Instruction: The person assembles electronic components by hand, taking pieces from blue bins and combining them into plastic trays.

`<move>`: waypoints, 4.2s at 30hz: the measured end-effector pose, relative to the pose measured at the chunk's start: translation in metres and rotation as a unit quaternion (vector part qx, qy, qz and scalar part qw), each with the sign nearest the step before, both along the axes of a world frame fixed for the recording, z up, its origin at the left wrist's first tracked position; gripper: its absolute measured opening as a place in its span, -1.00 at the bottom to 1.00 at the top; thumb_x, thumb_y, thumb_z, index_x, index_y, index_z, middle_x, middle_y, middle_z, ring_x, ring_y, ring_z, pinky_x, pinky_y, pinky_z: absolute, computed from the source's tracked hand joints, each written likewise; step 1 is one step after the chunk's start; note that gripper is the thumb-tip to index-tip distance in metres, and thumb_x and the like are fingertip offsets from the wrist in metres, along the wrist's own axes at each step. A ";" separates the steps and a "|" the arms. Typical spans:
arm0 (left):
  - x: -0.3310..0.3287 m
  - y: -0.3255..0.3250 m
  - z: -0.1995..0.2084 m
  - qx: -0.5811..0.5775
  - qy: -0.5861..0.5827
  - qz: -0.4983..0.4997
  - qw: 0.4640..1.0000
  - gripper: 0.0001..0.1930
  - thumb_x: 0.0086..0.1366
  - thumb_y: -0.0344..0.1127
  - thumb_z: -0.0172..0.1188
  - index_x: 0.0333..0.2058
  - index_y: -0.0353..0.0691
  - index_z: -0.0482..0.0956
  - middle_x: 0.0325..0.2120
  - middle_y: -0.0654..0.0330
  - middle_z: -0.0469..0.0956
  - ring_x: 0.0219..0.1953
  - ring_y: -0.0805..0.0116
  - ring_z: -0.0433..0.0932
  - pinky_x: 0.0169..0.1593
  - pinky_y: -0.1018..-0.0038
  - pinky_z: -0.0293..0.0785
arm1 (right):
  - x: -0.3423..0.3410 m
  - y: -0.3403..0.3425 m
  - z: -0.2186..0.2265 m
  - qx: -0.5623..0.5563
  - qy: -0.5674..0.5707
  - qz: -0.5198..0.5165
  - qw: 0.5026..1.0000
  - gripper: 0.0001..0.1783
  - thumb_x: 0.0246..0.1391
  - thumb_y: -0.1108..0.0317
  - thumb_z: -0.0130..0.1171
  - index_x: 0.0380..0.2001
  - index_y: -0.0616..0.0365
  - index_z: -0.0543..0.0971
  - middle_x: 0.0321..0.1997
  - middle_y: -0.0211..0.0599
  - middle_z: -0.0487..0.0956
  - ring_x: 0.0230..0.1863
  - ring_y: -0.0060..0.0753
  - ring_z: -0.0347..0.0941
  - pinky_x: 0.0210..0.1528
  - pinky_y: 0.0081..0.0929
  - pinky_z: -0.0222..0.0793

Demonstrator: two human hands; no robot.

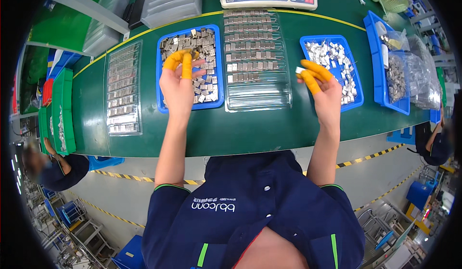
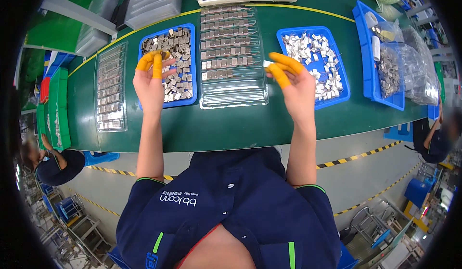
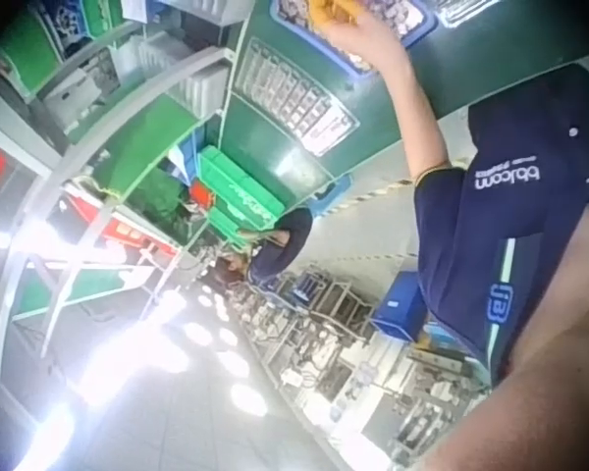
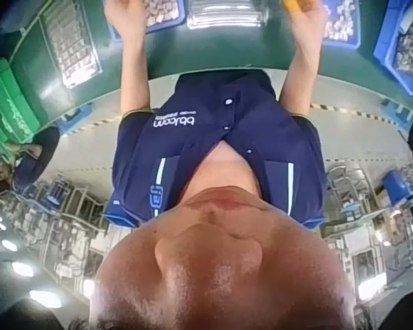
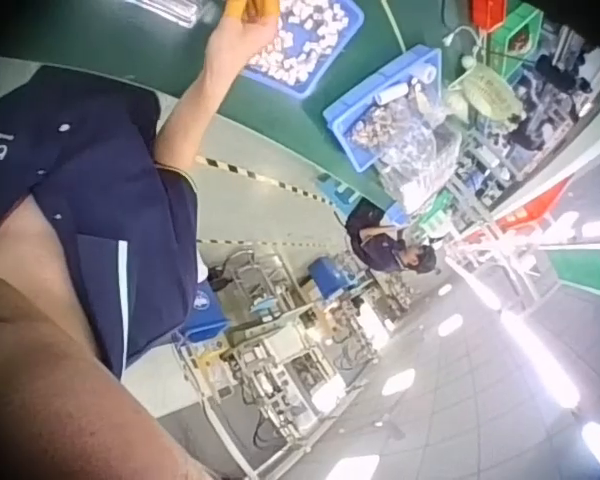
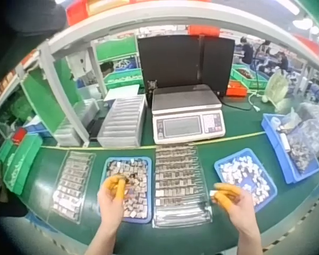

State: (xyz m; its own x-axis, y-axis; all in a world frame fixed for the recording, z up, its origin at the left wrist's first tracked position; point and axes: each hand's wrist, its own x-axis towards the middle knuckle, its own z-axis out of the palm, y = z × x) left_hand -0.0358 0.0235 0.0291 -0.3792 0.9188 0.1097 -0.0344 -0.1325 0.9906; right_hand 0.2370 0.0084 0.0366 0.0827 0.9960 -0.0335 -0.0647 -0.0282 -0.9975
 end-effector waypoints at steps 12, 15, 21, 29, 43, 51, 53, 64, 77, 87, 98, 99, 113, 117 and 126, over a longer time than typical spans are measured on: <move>0.046 -0.042 0.008 -0.062 -0.144 -0.176 0.972 -0.71 0.05 -0.61 0.20 -0.19 -0.47 0.47 -0.26 0.03 0.54 -0.24 0.28 0.57 -0.11 0.49 0.50 | -0.062 -0.011 0.008 0.061 -0.058 0.109 0.990 -0.75 -0.08 0.54 0.21 -0.25 0.30 0.56 -0.30 -0.30 0.59 -0.26 -0.56 0.49 -0.15 -0.63 0.37; 0.048 -0.042 0.009 -0.086 -0.140 -0.185 0.969 -0.67 0.03 -0.62 0.22 -0.17 -0.47 0.45 -0.25 0.01 0.54 -0.25 0.29 0.57 -0.12 0.47 0.51 | -0.057 -0.014 0.004 0.070 -0.083 0.101 0.989 -0.77 -0.10 0.53 0.22 -0.27 0.26 0.58 -0.30 -0.31 0.60 -0.28 -0.56 0.50 -0.16 -0.64 0.38; 0.045 -0.043 0.003 -0.089 -0.115 -0.198 0.969 -0.62 -0.02 -0.60 0.27 -0.17 -0.45 0.43 -0.26 0.01 0.54 -0.28 0.33 0.58 -0.13 0.47 0.51 | -0.043 -0.017 0.016 0.121 -0.170 0.127 0.970 -0.80 -0.14 0.51 0.26 -0.34 0.23 0.61 -0.34 -0.29 0.61 -0.33 -0.52 0.53 -0.23 -0.64 0.41; 0.048 -0.047 0.009 -0.101 -0.106 -0.253 0.956 -0.63 -0.03 -0.59 0.28 -0.19 -0.42 0.43 -0.34 0.06 0.57 -0.28 0.34 0.58 -0.15 0.49 0.52 | -0.037 -0.027 0.021 0.112 -0.166 0.172 0.965 -0.78 -0.19 0.52 0.29 -0.37 0.28 0.61 -0.34 -0.25 0.61 -0.35 -0.48 0.54 -0.27 -0.61 0.43; 0.037 -0.048 0.007 -0.202 -0.286 -0.398 0.848 -0.65 -0.04 -0.55 0.30 -0.27 -0.27 0.37 -0.50 0.17 0.56 -0.53 0.57 0.53 -0.58 0.78 0.30 | -0.045 -0.036 0.002 -0.036 0.203 0.315 0.926 -0.66 -0.18 0.64 0.23 -0.22 0.30 0.54 -0.27 -0.32 0.46 -0.22 -0.46 0.40 -0.12 -0.52 0.37; 0.042 -0.063 0.001 -0.193 -0.258 -0.374 0.870 -0.71 0.03 -0.48 0.27 -0.27 -0.29 0.39 -0.45 0.16 0.56 -0.46 0.50 0.55 -0.43 0.71 0.42 | -0.048 -0.050 -0.004 -0.016 0.078 0.260 0.962 -0.71 -0.15 0.59 0.23 -0.25 0.24 0.57 -0.32 -0.39 0.47 -0.24 -0.52 0.40 -0.17 -0.58 0.36; 0.045 -0.066 -0.003 -0.195 -0.294 -0.315 0.881 -0.75 0.07 -0.48 0.25 -0.28 -0.30 0.40 -0.45 0.15 0.57 -0.45 0.49 0.56 -0.40 0.69 0.44 | -0.052 -0.053 -0.007 -0.011 0.046 0.199 0.979 -0.74 -0.12 0.54 0.22 -0.26 0.21 0.58 -0.30 -0.38 0.51 -0.23 -0.48 0.42 -0.14 -0.58 0.33; 0.063 -0.068 -0.006 -0.147 -0.018 -0.197 0.969 -0.82 0.16 -0.38 0.20 -0.37 -0.43 0.52 -0.59 0.24 0.51 -0.62 0.63 0.43 -0.55 0.71 0.34 | -0.062 -0.042 -0.015 0.304 -0.362 0.032 0.881 -0.76 -0.24 0.50 0.25 -0.37 0.10 0.62 -0.42 -0.43 0.55 -0.34 -0.42 0.45 0.23 -0.08 -0.04; 0.050 -0.065 -0.004 -0.155 -0.072 -0.255 0.952 -0.85 0.26 -0.37 0.07 -0.35 -0.37 0.47 -0.60 0.38 0.43 -0.58 0.73 0.27 -0.53 0.72 0.19 | -0.050 -0.023 -0.015 0.286 -0.347 -0.020 0.893 -0.66 -0.22 0.51 0.24 -0.26 0.03 0.57 -0.37 -0.44 0.54 -0.21 -0.41 0.42 0.22 -0.20 -0.07; 0.061 -0.065 -0.010 -0.137 -0.088 -0.210 0.964 -0.82 0.28 -0.34 0.03 -0.32 -0.38 0.43 -0.63 0.39 0.38 -0.62 0.73 0.24 -0.57 0.71 0.16 | -0.059 -0.030 -0.007 0.285 -0.365 0.064 0.884 -0.80 -0.27 0.38 0.30 -0.45 0.00 0.55 -0.07 -0.46 0.44 0.13 -0.28 0.21 0.26 -0.02 -0.26; 0.064 -0.084 -0.029 0.072 0.427 -0.140 0.890 -0.81 0.01 -0.47 0.20 -0.34 -0.28 0.49 -0.26 0.15 0.49 -0.20 0.06 0.40 -0.09 0.32 0.33 | -0.040 0.007 -0.048 0.232 -0.499 0.029 0.834 -0.83 -0.24 0.54 0.18 -0.45 0.10 0.54 -0.04 -0.24 0.39 0.22 -0.15 0.07 0.29 0.05 -0.45; 0.061 -0.086 -0.030 0.085 0.433 -0.111 0.890 -0.81 0.01 -0.48 0.20 -0.34 -0.28 0.50 -0.26 0.15 0.49 -0.20 0.07 0.41 -0.10 0.32 0.34 | -0.040 0.008 -0.051 0.229 -0.510 0.031 0.829 -0.83 -0.23 0.51 0.20 -0.44 0.10 0.55 -0.04 -0.24 0.39 0.22 -0.14 0.07 0.28 0.05 -0.44; -0.031 -0.040 -0.032 -0.036 0.549 0.076 0.832 -0.79 0.02 -0.33 0.26 -0.32 -0.20 0.54 -0.27 0.19 0.50 -0.15 0.20 0.37 -0.01 0.33 0.15 | 0.045 0.014 -0.045 0.107 -0.605 -0.166 0.771 -0.72 -0.15 0.40 0.25 -0.27 0.17 0.57 -0.13 -0.14 0.47 -0.10 -0.08 0.28 -0.03 -0.27 0.19; -0.039 -0.022 -0.028 -0.080 0.614 0.050 0.783 -0.77 -0.03 -0.24 0.30 -0.39 -0.19 0.58 -0.39 0.20 0.51 -0.20 0.25 0.37 -0.04 0.31 0.11 | 0.057 0.020 -0.044 -0.033 -0.551 -0.152 0.820 -0.72 -0.17 0.44 0.24 -0.28 0.22 0.58 -0.27 -0.08 0.49 -0.26 -0.15 0.35 -0.20 -0.36 0.28; -0.038 -0.007 -0.028 -0.065 0.598 -0.031 0.798 -0.73 -0.05 -0.18 0.31 -0.37 -0.18 0.60 -0.41 0.16 0.50 -0.22 0.23 0.36 -0.09 0.32 0.11 | 0.059 0.017 -0.048 0.000 -0.518 -0.227 0.825 -0.82 -0.12 0.46 0.21 -0.36 0.23 0.60 -0.40 -0.12 0.53 -0.34 -0.19 0.44 -0.28 -0.39 0.32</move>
